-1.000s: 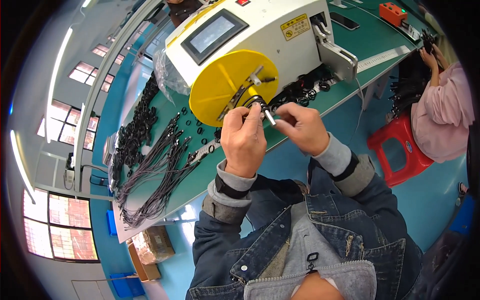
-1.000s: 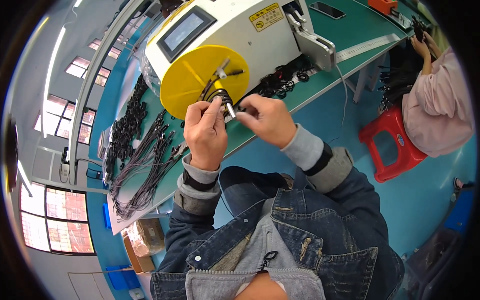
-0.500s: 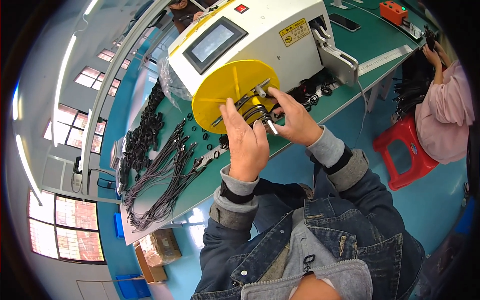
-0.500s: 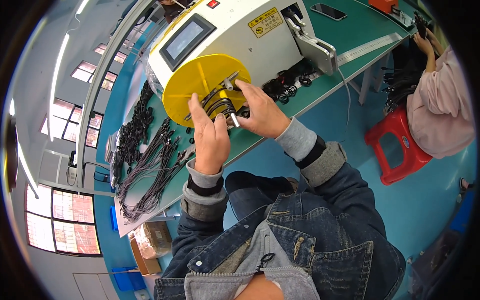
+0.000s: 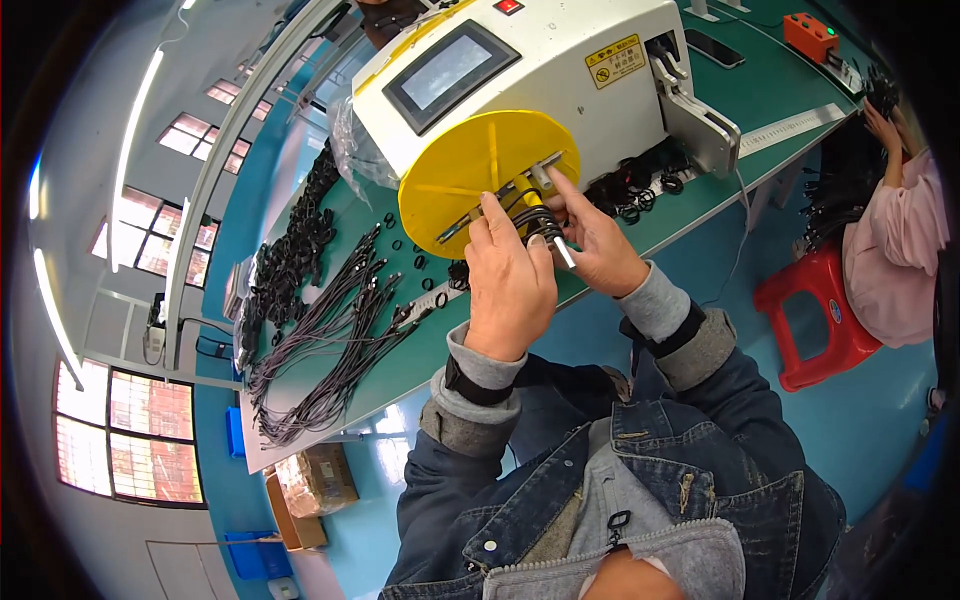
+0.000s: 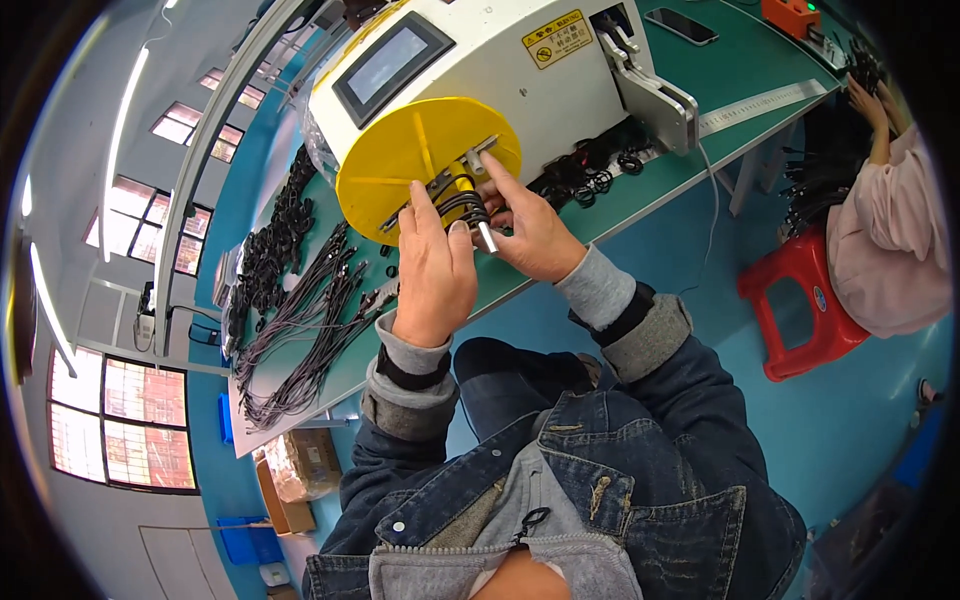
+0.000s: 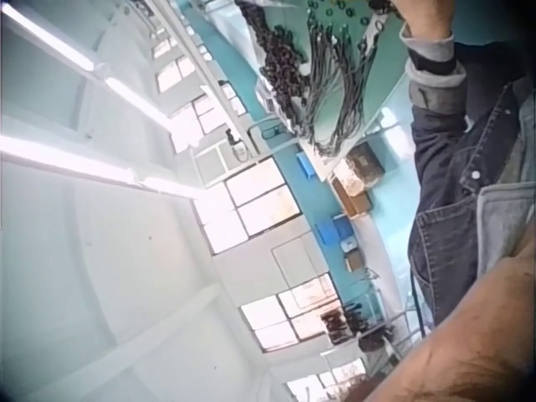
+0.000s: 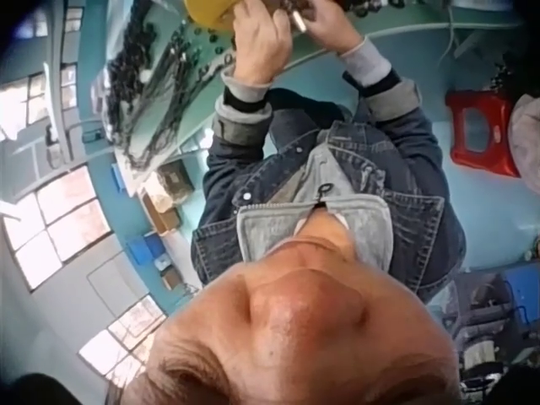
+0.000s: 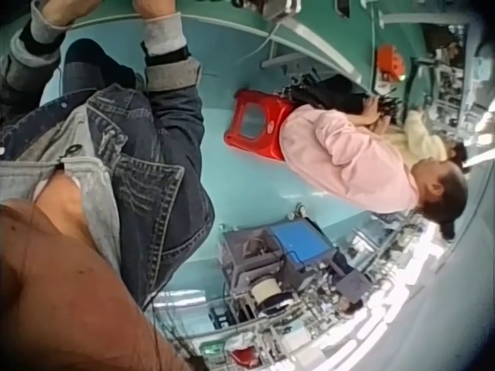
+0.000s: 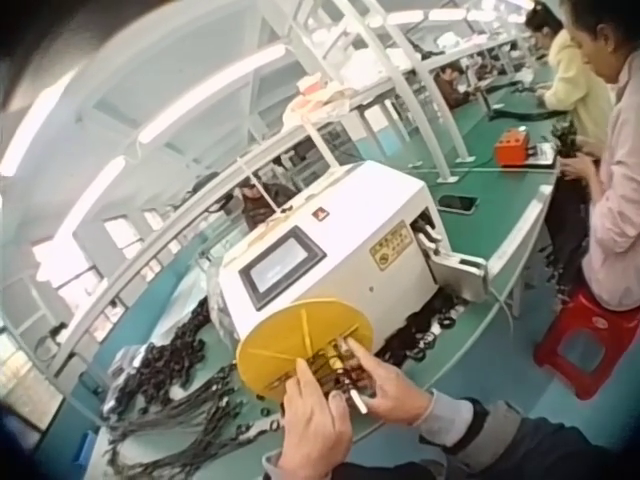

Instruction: The person picks up a cable, winds it around the rods of a machine, and removes the coiled cable. They then secure the coil with a tie by hand and place the finished cable onto a pile on the table before repeating the process.

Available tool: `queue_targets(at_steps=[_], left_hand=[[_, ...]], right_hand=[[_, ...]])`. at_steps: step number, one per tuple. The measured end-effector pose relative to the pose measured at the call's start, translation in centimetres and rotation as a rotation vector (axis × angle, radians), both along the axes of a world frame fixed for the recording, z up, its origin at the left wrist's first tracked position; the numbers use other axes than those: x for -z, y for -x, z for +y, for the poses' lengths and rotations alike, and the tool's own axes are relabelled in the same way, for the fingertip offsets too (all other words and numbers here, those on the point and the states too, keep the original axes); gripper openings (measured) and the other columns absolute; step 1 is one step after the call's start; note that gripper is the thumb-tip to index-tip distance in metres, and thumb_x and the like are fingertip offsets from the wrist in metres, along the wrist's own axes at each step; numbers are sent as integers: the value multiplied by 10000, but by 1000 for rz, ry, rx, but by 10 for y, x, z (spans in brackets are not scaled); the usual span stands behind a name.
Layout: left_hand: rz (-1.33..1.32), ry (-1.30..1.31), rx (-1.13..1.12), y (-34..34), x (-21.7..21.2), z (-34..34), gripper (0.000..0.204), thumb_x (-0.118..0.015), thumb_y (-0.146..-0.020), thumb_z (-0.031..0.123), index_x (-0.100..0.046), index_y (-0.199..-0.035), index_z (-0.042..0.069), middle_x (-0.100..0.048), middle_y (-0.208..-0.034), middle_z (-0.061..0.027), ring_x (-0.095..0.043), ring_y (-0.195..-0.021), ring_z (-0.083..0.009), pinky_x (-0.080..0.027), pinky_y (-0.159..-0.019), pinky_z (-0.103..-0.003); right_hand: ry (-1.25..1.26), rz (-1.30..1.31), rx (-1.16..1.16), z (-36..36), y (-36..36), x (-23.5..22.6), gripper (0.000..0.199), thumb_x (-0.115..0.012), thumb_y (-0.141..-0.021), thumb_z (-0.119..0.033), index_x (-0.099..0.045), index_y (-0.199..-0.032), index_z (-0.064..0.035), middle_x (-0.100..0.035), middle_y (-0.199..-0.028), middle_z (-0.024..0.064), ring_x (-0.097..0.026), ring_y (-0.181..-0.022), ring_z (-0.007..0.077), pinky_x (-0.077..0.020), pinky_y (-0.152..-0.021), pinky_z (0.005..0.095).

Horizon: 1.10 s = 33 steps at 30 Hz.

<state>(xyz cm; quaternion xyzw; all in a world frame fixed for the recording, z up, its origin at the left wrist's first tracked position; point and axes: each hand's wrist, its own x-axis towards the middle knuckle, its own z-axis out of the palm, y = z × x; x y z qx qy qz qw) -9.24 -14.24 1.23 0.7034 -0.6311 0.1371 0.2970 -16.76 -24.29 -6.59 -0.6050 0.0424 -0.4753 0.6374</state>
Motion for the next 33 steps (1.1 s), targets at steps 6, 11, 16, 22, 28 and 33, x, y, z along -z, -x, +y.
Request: queue_targets(at_steps=[6,11,16,22,28,33], left_hand=[[26,-184,16,2,-12,4,277,-497,-816,141,-467,-1018,-47,-513,-862,-233,-510,-694,-403,-425,-641,-467],[-18,-161,31,6,-19,3,197,-498,-817,141,-488,-953,0,-524,-803,-208,-522,-636,-400,-431,-586,-470],[-51,-185,17,5,-17,2,180,-497,-812,135,-493,-940,8,-523,-802,-202,-527,-628,-397,-425,-571,-474],[-7,-206,6,11,-15,8,158,-495,-810,126,-501,-920,13,-521,-800,-197,-527,-648,-394,-420,-599,-477],[70,-36,60,37,-3,33,158,-484,-821,112,-501,-946,17,-509,-823,-189,-509,-692,-387,-420,-635,-451],[351,55,143,48,30,48,240,-445,-853,121,-469,-1064,9,-527,-909,-172,-531,-776,-329,-439,-654,-411]], right_hand=[[363,119,591,38,-1,-10,472,-525,-815,-72,-393,-1259,18,-581,-968,212,-609,-825,293,-480,-721,320],[230,96,568,42,-6,-12,406,-509,-831,-85,-433,-1217,18,-603,-864,221,-622,-754,337,-488,-666,338],[133,102,500,44,-6,-16,379,-521,-827,-145,-428,-1150,30,-592,-866,239,-592,-763,404,-483,-644,420],[132,226,482,51,4,-18,272,-510,-842,-153,-461,-1053,10,-600,-800,214,-598,-716,386,-479,-605,410],[163,211,521,77,30,-22,217,-490,-846,-128,-489,-1025,-6,-601,-757,205,-599,-698,380,-479,-593,394],[249,243,565,79,44,-16,184,-493,-816,-89,-505,-984,-15,-593,-729,199,-588,-675,389,-474,-583,409]])
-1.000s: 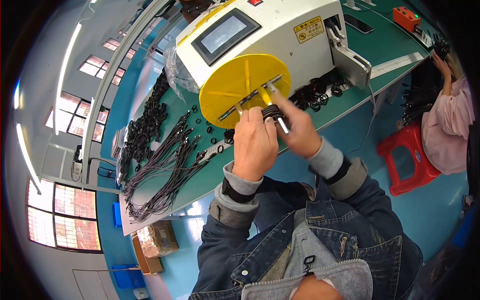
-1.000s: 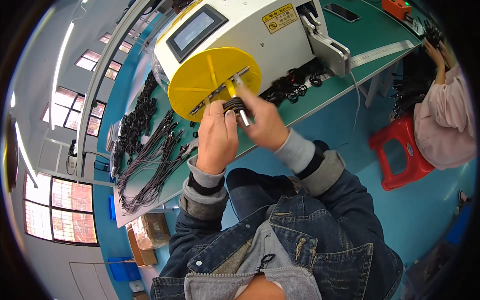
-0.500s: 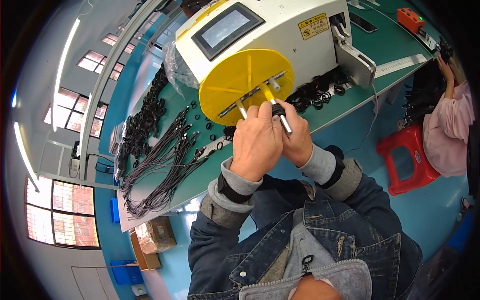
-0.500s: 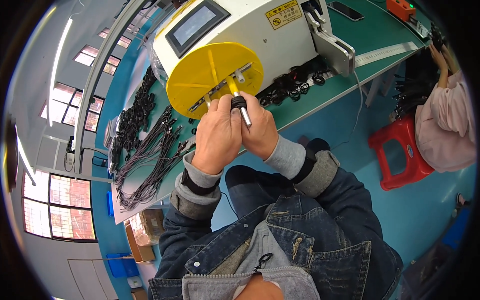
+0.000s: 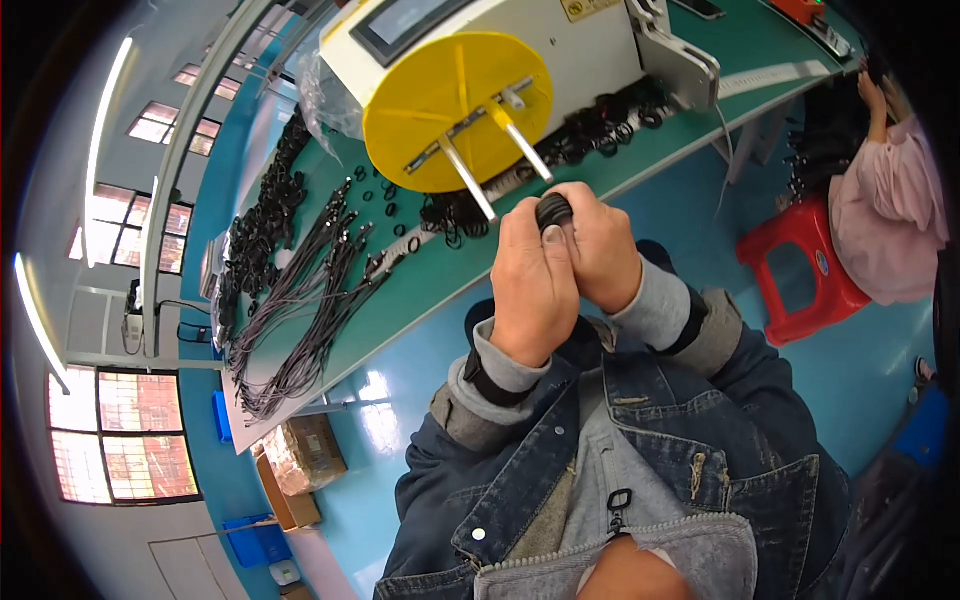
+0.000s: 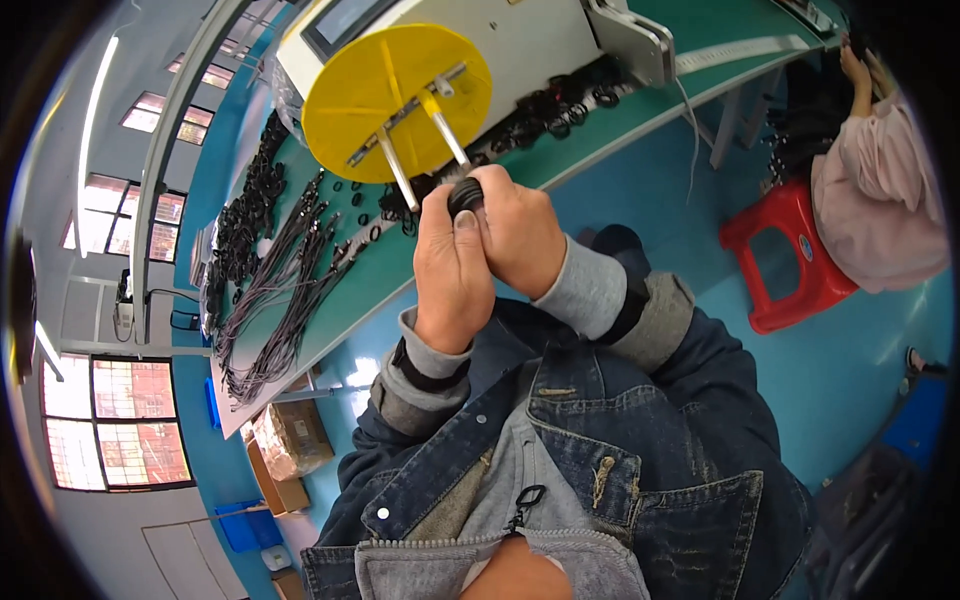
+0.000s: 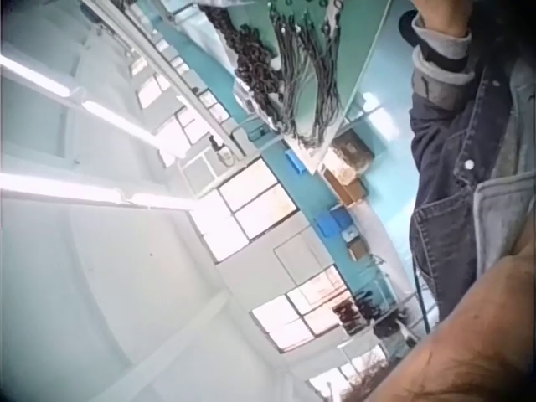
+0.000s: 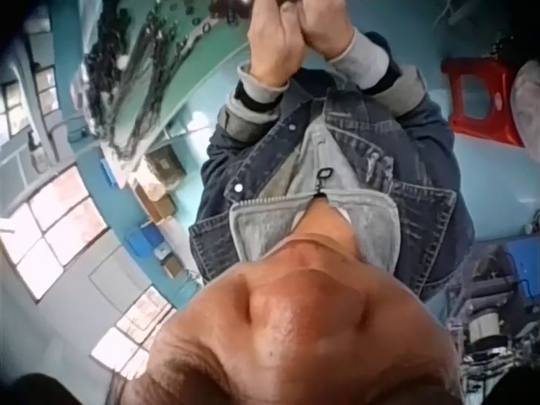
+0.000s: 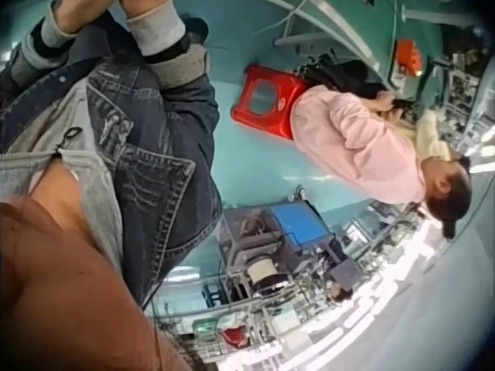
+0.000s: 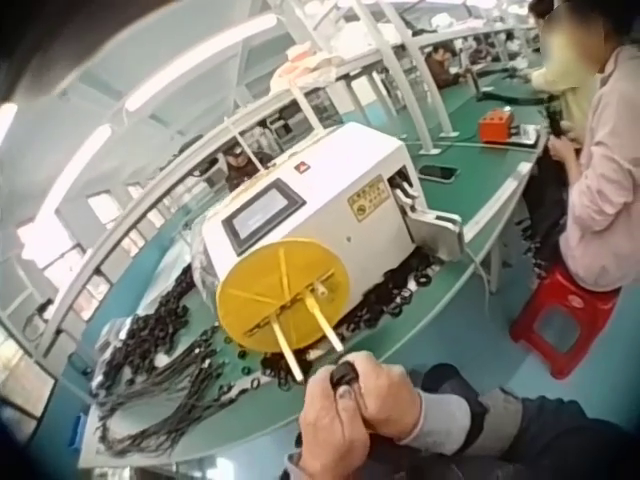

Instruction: The person picks up a cable, winds it around the rods of a machine, and removes the coiled cable. They then secure the coil with a tie by hand and place the finished cable onto a pile on the table before repeating the process.

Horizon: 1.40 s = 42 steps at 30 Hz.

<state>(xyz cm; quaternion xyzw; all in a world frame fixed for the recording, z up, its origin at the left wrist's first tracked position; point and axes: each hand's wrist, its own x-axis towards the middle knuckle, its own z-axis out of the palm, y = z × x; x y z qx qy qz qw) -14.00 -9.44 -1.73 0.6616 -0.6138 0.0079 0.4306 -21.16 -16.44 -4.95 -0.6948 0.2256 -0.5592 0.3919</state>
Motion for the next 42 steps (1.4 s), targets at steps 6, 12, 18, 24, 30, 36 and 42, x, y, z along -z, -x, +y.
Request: queue_targets(at_steps=[6,12,18,24,30,36,42], left_hand=[[1125,-468,236,-37,21,17,380,-426,-859,161,-391,-1210,19,-541,-1030,-125,-545,-939,-257,-487,-751,-410],[1511,-583,504,-53,41,19,393,-449,-836,166,-410,-1200,23,-548,-1030,-123,-563,-961,-263,-530,-717,-420],[1506,-823,362,-55,44,15,270,-488,-818,183,-491,-1019,2,-569,-911,-116,-598,-768,-216,-507,-534,-318],[1081,-1005,301,-50,53,8,215,-631,-755,212,-543,-824,28,-541,-672,-47,-509,-520,-131,-376,-423,-231],[940,-1075,342,-47,56,10,194,-696,-703,189,-552,-735,62,-498,-598,7,-434,-476,-85,-311,-412,-207],[1008,-1071,322,-65,72,16,184,-693,-714,166,-546,-770,69,-501,-626,3,-444,-506,-84,-322,-433,-216],[1310,-619,315,-76,86,22,184,-646,-771,137,-522,-884,62,-528,-724,-31,-484,-599,-99,-368,-455,-223]], right_hand=[[88,211,-158,-3,-5,37,174,-502,-783,-85,-485,-935,-1,-585,-690,207,-583,-651,390,-472,-554,434],[87,149,-241,1,-12,55,184,-520,-768,-106,-464,-903,7,-581,-648,193,-584,-607,372,-472,-512,427],[286,508,-128,-4,-4,76,198,-553,-750,-132,-464,-881,-12,-572,-607,145,-582,-538,318,-448,-453,388],[340,588,-119,-1,1,87,257,-578,-716,-191,-449,-832,-2,-559,-545,145,-589,-505,290,-447,-421,373],[420,622,-184,8,15,88,278,-581,-717,-205,-437,-811,14,-553,-543,134,-585,-500,289,-448,-427,367],[357,738,-385,-9,7,64,297,-585,-743,-213,-457,-853,31,-556,-559,135,-597,-541,284,-457,-469,375],[158,555,-354,-90,-22,47,190,-593,-747,-206,-603,-864,-57,-584,-663,98,-576,-611,308,-470,-552,355]])
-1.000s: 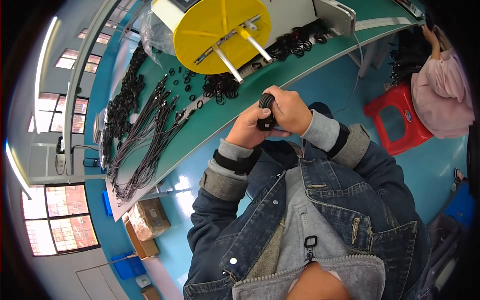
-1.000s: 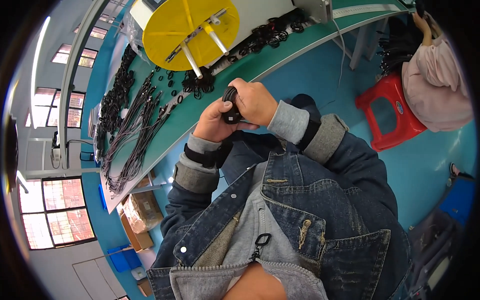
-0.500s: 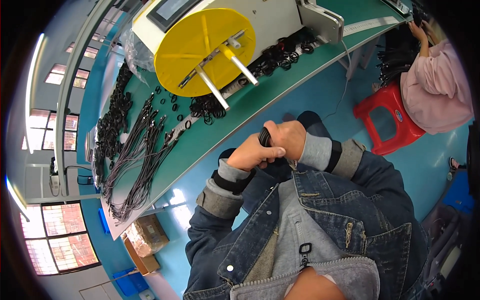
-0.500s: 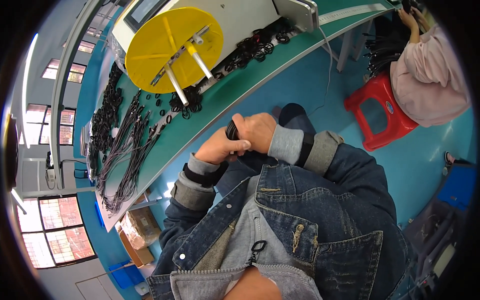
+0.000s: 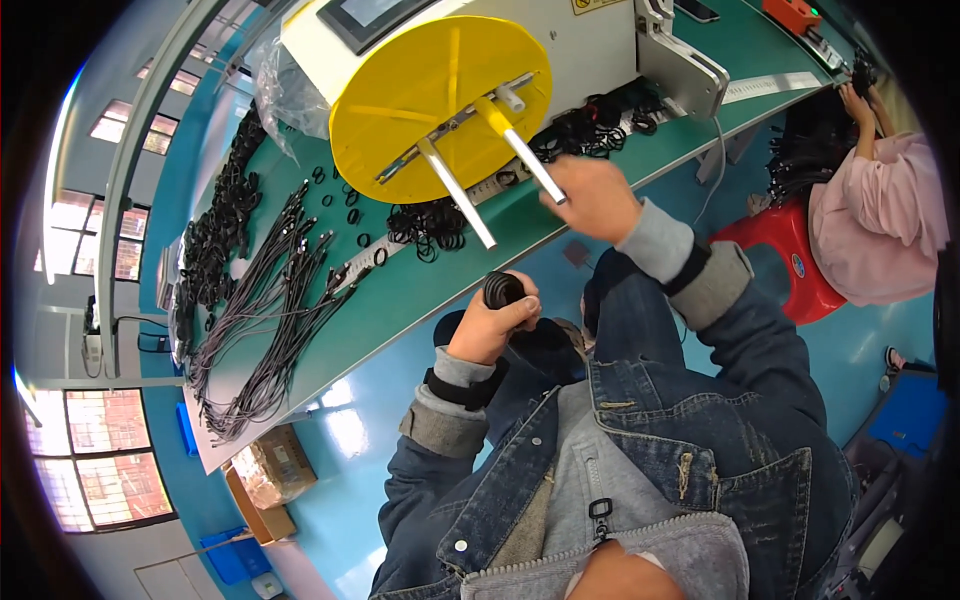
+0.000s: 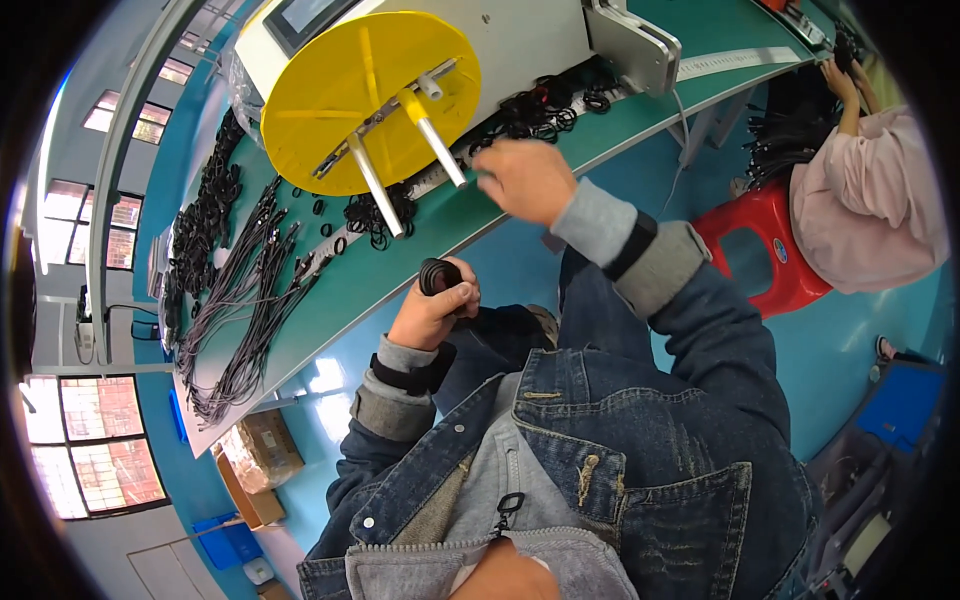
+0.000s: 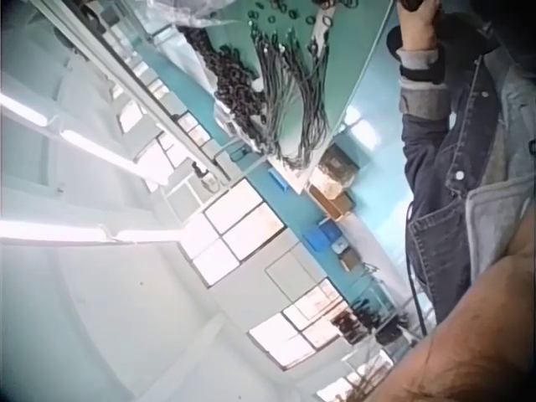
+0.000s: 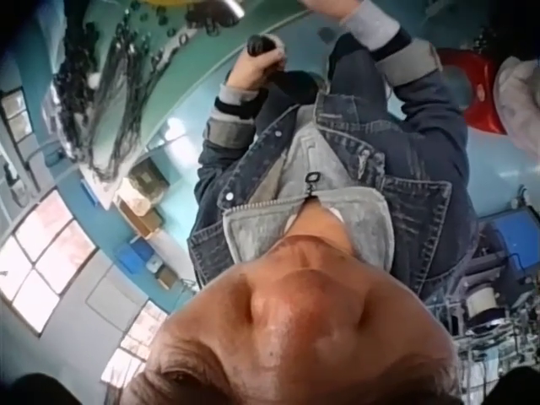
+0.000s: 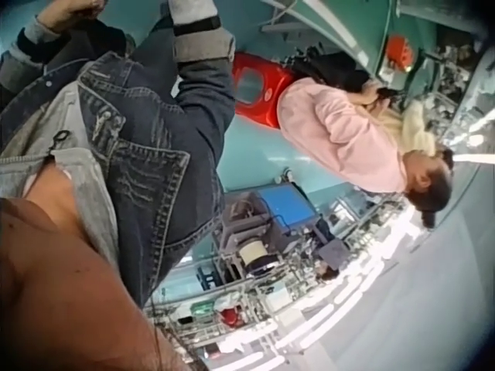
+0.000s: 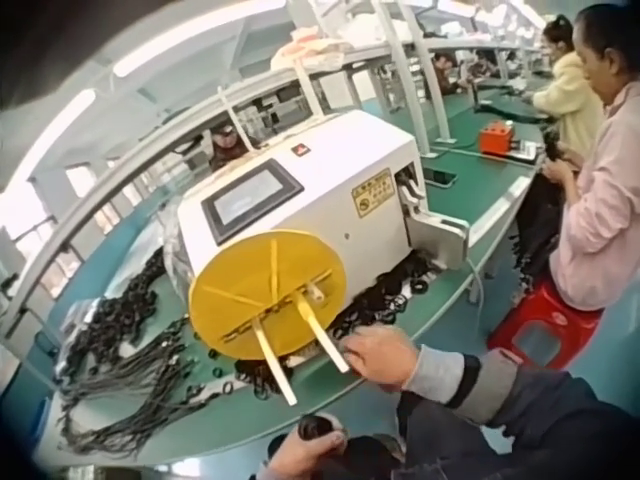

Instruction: The person picks up a cable, winds it around the rods of a machine, and removes the coiled cable. They then secure the coil with a tie by hand and place the finished cable onto a pile on the table before repeating the process.

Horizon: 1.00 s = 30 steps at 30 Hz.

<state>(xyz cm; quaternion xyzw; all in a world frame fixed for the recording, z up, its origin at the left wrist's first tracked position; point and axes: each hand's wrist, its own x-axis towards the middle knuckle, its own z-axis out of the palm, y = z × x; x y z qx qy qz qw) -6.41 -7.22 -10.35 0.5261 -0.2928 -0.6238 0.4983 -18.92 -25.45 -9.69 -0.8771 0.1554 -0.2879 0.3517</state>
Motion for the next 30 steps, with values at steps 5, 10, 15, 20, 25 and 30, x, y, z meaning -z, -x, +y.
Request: queue_targets(at_steps=[5,10,15,20,25,30], left_hand=[[42,-8,-46,4,-5,-7,142,-611,-805,124,-525,-889,49,-530,-751,-21,-501,-628,-91,-402,-487,-220],[98,17,-63,-3,-2,-13,123,-601,-813,124,-519,-877,58,-535,-759,-28,-490,-624,-96,-391,-485,-223],[255,38,-247,-4,-4,-37,131,-597,-831,129,-518,-917,69,-538,-777,-43,-479,-630,-117,-382,-490,-235],[280,55,-508,6,-12,-59,106,-591,-841,130,-529,-896,64,-538,-769,-29,-485,-630,-109,-389,-499,-246],[224,142,-448,11,-10,-58,107,-599,-824,91,-530,-897,52,-549,-779,-31,-502,-644,-116,-406,-508,-249],[146,194,-222,8,-1,-42,132,-608,-796,49,-529,-900,36,-543,-756,-28,-511,-631,-117,-417,-501,-249]], right_hand=[[593,125,314,-32,-34,22,124,-585,-739,-138,-645,-815,-60,-613,-741,85,-591,-682,291,-478,-605,333],[-3,-23,273,-36,-27,14,152,-617,-726,-149,-682,-824,-53,-638,-783,92,-611,-720,273,-480,-621,310],[-278,-90,134,-20,-22,10,158,-640,-740,-143,-689,-829,-22,-652,-771,84,-609,-661,222,-473,-611,281],[-687,-274,70,-7,-10,23,203,-674,-779,-173,-658,-809,28,-578,-605,18,-482,-514,86,-384,-465,232],[-1049,-196,-3,9,9,6,185,-649,-801,-165,-662,-850,13,-595,-659,18,-473,-533,61,-353,-447,194],[-1197,-119,-168,36,16,12,214,-664,-793,-213,-634,-838,-5,-550,-639,-7,-396,-496,40,-291,-425,177]])
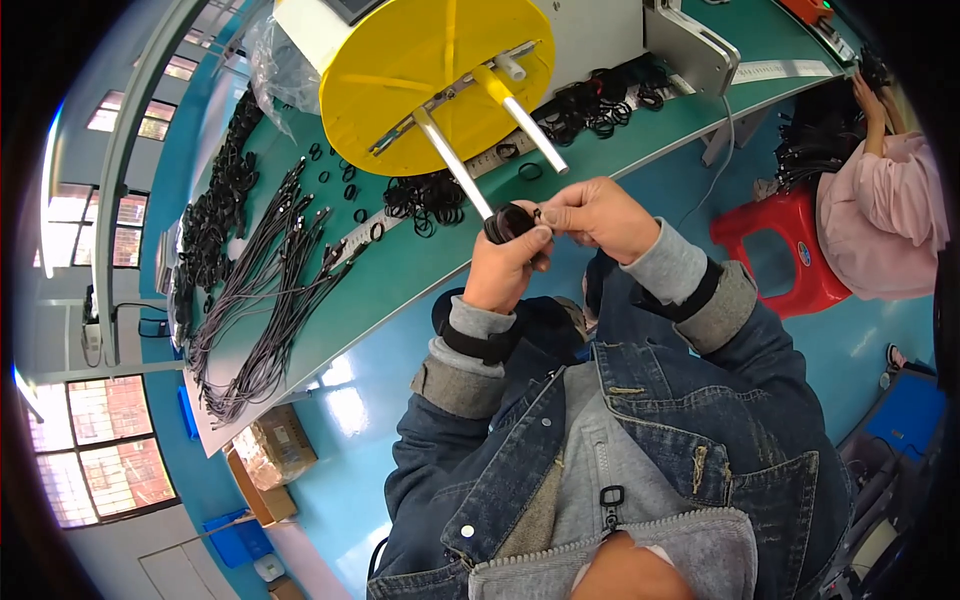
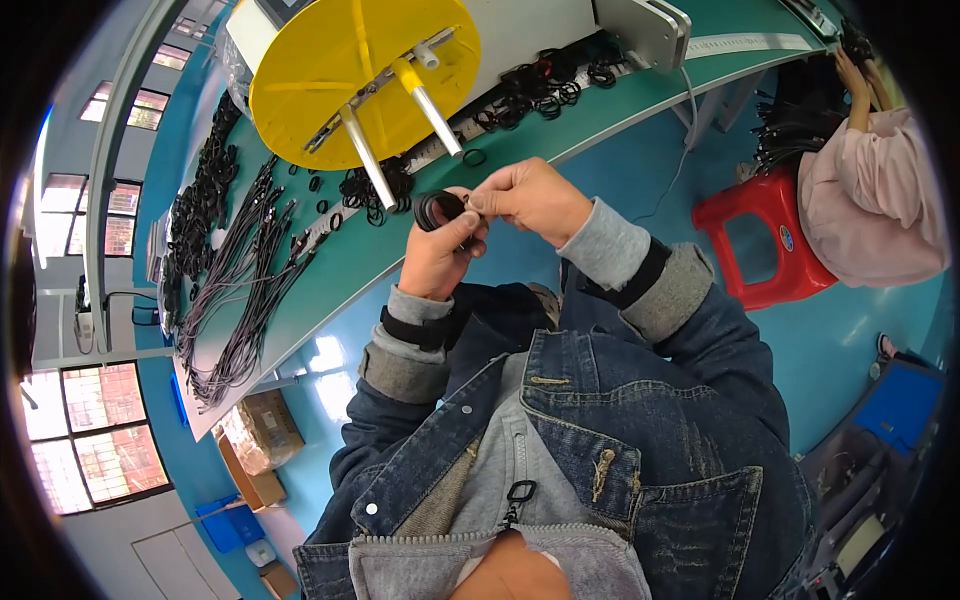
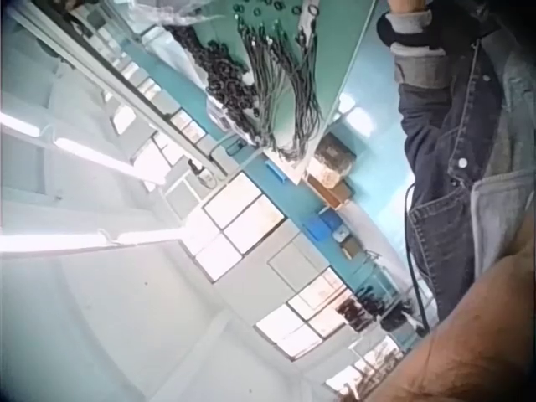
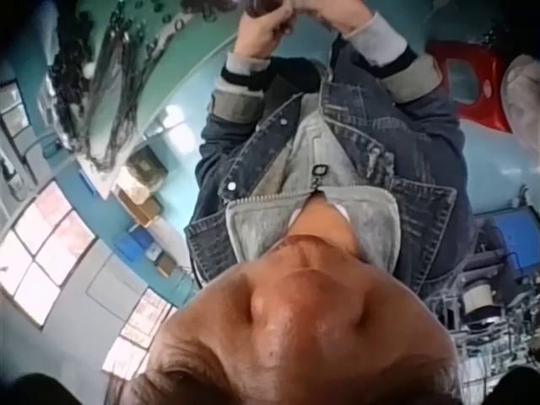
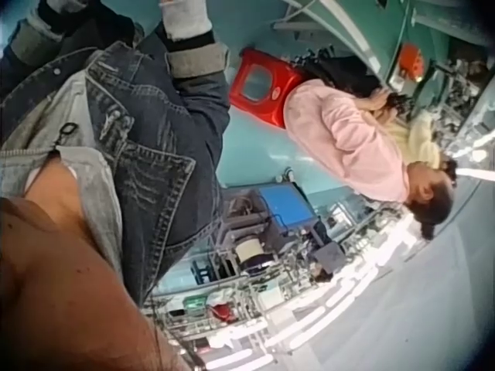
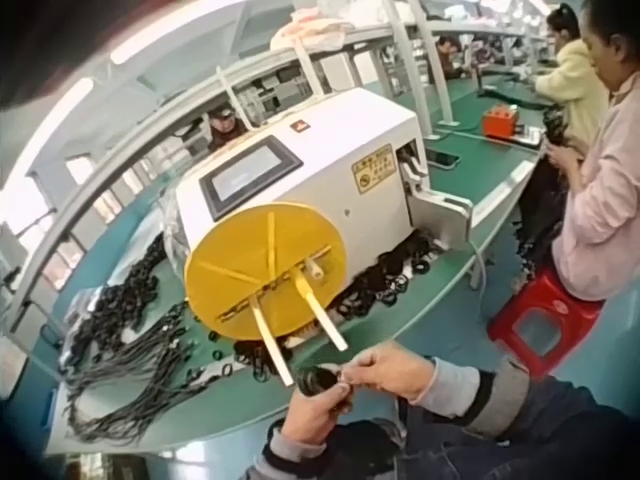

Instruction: The person picks up a cable, winds it around the rods of a machine, and removes the coiled cable. They then secure the coil with a tie by hand and place the finished cable onto a pile on the table before repeating the process.

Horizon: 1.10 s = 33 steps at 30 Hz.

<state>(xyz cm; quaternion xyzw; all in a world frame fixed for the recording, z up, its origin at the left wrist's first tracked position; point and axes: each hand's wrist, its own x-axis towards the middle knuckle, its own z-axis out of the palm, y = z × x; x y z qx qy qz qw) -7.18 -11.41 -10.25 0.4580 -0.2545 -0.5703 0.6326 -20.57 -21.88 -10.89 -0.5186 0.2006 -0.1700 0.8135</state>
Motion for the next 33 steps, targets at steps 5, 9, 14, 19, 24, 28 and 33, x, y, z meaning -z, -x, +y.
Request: queue_targets(at_steps=[5,9,14,19,24,28,33], left_hand=[[42,22,-10,6,3,18,155,-610,-776,31,-529,-907,26,-544,-741,-36,-516,-607,-119,-419,-482,-246],[100,33,125,4,-3,23,154,-610,-774,39,-530,-905,23,-549,-739,-50,-516,-596,-121,-418,-474,-245],[95,-86,321,12,-12,29,149,-609,-773,57,-531,-893,18,-549,-714,-62,-502,-568,-112,-403,-459,-228],[161,-157,643,9,-18,33,184,-614,-769,87,-532,-911,4,-554,-706,-67,-500,-551,-96,-369,-426,-197],[101,-270,749,12,-24,31,195,-631,-758,113,-540,-893,5,-545,-684,-52,-498,-533,-83,-344,-406,-182],[-29,-303,776,13,-22,31,195,-644,-738,104,-551,-878,6,-529,-658,-33,-479,-502,-73,-343,-404,-186],[-253,-367,679,15,-15,28,313,-670,-680,82,-544,-954,-2,-541,-688,-54,-473,-513,-84,-361,-437,-194]], right_hand=[[21,1,-37,20,20,7,201,-641,-811,-196,-624,-871,-5,-556,-661,1,-448,-525,50,-339,-431,181],[-218,-374,-60,45,34,11,186,-601,-839,-153,-627,-892,23,-602,-686,22,-547,-598,60,-411,-468,181],[-140,-220,-186,38,49,-17,223,-580,-850,-132,-610,-1023,6,-604,-671,30,-557,-581,54,-430,-466,174],[339,5,-261,-2,43,-38,317,-600,-829,-129,-579,-1134,-47,-616,-667,49,-494,-457,50,-389,-390,185],[597,82,-481,-3,31,-49,487,-663,-748,-135,-525,-1210,-68,-598,-628,49,-450,-395,65,-385,-375,211],[595,200,-579,1,29,-51,484,-683,-702,-134,-555,-1161,-48,-630,-674,70,-483,-418,103,-415,-393,256],[942,-2,-485,7,21,-25,423,-694,-692,-156,-570,-1071,-15,-623,-656,77,-519,-451,134,-442,-423,273]])
